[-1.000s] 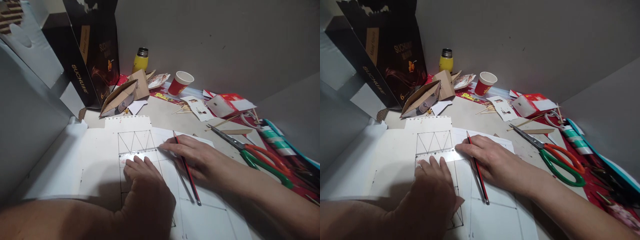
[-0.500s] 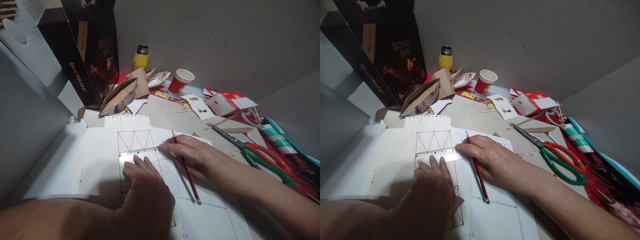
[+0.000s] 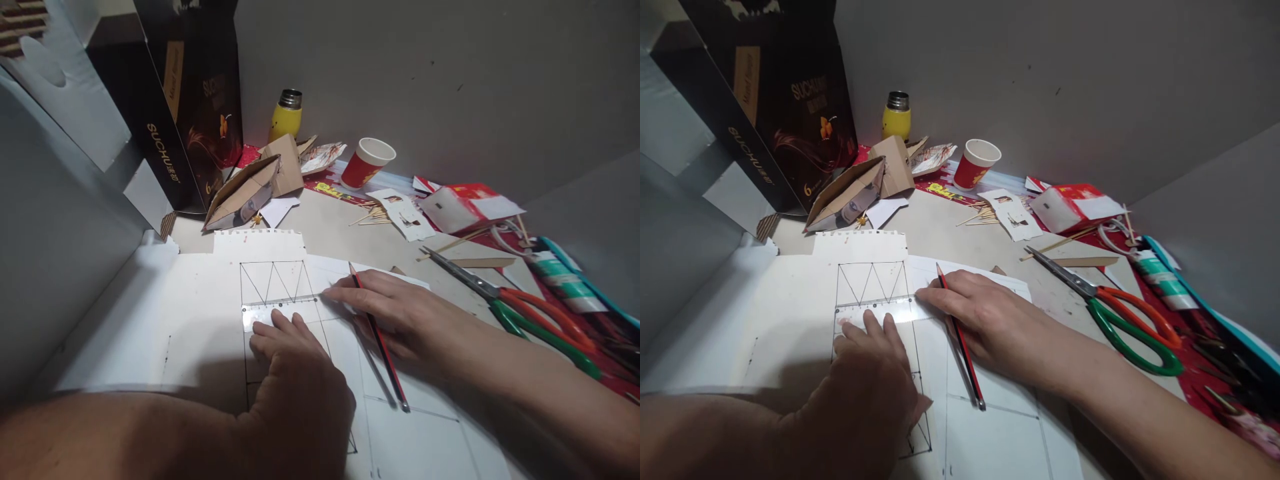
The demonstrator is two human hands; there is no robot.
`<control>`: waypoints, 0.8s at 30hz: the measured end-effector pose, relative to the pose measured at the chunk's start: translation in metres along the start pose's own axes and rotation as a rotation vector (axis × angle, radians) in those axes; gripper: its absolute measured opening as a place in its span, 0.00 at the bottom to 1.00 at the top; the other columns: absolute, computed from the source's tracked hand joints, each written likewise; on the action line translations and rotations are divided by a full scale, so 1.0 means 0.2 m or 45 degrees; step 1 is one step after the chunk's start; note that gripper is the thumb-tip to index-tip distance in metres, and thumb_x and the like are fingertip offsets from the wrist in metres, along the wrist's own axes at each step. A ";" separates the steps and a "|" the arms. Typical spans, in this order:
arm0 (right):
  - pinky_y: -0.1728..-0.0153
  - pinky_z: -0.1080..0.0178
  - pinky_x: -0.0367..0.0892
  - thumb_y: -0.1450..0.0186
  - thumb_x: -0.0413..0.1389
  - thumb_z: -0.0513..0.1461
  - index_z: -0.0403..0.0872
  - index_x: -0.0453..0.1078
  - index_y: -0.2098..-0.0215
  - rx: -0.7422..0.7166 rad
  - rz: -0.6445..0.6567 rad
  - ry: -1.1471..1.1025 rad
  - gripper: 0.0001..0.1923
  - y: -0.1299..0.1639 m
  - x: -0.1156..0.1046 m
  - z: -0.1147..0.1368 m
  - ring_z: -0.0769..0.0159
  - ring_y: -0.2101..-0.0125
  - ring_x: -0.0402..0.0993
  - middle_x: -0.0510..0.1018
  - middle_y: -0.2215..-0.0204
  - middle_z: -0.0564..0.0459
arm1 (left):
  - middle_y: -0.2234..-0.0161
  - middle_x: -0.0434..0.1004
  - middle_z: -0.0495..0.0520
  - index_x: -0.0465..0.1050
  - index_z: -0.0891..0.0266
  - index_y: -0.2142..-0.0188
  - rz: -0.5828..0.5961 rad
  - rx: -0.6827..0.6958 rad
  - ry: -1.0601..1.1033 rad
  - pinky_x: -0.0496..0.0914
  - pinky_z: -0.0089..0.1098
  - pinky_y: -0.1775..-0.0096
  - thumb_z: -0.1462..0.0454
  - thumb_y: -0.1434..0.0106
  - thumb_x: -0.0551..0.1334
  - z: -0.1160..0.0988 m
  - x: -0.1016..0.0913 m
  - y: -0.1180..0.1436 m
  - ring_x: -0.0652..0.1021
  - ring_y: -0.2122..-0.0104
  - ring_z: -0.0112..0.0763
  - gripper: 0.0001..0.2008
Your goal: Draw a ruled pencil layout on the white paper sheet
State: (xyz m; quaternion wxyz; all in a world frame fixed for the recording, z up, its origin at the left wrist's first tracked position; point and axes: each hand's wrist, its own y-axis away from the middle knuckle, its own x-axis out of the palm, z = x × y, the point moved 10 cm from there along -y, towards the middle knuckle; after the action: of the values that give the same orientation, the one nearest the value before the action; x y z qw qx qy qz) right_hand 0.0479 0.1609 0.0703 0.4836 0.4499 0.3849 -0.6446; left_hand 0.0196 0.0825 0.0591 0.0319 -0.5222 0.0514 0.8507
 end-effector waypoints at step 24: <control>0.63 0.60 0.71 0.31 0.50 0.31 0.48 0.70 0.42 0.045 0.005 -0.032 0.20 0.00 0.00 -0.01 0.59 0.60 0.75 0.76 0.60 0.45 | 0.52 0.78 0.81 0.77 0.74 0.46 -0.021 0.032 -0.034 0.75 0.40 0.74 0.48 0.33 0.62 -0.03 0.04 0.00 0.84 0.61 0.67 0.30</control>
State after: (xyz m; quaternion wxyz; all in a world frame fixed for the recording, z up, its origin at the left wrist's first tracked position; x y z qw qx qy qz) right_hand 0.0478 0.1634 0.0694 0.4817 0.4510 0.3666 -0.6559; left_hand 0.0214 0.0820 0.0489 0.0463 -0.5108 0.0573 0.8565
